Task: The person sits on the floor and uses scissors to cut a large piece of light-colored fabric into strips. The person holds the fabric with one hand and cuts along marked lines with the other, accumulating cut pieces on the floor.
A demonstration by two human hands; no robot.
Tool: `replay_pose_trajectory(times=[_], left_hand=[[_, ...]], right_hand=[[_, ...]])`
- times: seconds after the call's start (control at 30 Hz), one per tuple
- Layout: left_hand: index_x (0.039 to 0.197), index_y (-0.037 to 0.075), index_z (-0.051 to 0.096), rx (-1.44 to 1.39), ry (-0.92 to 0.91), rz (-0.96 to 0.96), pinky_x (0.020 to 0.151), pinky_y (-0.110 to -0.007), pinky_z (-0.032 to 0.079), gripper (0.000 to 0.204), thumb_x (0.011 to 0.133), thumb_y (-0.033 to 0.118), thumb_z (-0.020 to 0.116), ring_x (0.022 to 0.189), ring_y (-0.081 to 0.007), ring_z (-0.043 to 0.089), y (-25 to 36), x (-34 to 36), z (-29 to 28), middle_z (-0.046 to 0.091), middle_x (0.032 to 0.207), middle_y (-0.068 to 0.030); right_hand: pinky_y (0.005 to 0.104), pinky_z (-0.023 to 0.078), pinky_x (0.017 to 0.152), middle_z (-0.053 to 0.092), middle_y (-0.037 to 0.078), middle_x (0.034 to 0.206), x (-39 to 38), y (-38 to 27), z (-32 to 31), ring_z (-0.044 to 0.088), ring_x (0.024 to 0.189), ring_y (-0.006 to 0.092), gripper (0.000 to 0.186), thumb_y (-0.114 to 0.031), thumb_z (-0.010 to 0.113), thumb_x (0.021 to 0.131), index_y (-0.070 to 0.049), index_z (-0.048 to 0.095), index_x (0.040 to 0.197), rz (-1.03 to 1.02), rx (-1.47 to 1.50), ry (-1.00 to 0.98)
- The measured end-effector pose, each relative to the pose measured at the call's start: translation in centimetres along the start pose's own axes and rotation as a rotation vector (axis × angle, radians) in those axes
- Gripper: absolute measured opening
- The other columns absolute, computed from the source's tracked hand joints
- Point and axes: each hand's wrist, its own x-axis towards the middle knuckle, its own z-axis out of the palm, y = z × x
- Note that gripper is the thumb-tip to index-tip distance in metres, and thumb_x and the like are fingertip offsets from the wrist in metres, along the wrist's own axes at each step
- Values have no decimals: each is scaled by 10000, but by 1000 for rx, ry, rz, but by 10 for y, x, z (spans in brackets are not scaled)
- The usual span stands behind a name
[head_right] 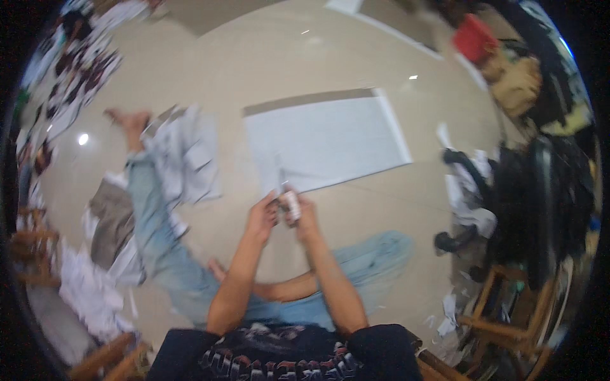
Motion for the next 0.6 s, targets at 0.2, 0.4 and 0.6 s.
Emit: replay_pose_trajectory(times=[0.2, 0.4, 0.6], left_hand=[[895, 130, 612, 2, 107, -23, 514, -235, 307, 227, 938, 339, 690, 523, -65, 393, 11, -21, 13, 494, 651, 52], [883, 119, 596, -3, 116, -9, 512, -231, 317, 238, 934, 327, 700, 527, -68, 408, 4, -23, 16, 508, 648, 38], [835, 106, 571, -17, 147, -11, 495, -227, 315, 275, 925, 321, 717, 519, -70, 406, 8, -22, 22, 512, 639, 28]], right_hand=[[208, 338, 399, 610, -20, 755, -7, -9, 14, 495, 492, 53, 603, -81, 768, 844, -1, 541, 1397, -9, -21, 52], [214, 321, 402, 602, -11, 762, -6, -8, 3, 480, 487, 61, 584, -89, 755, 865, 12, 536, 1397, 10, -47, 63], [216, 328, 403, 606, -10, 746, -7, -20, 7, 495, 487, 65, 568, -105, 780, 853, 1, 571, 1370, 21, -64, 60]])
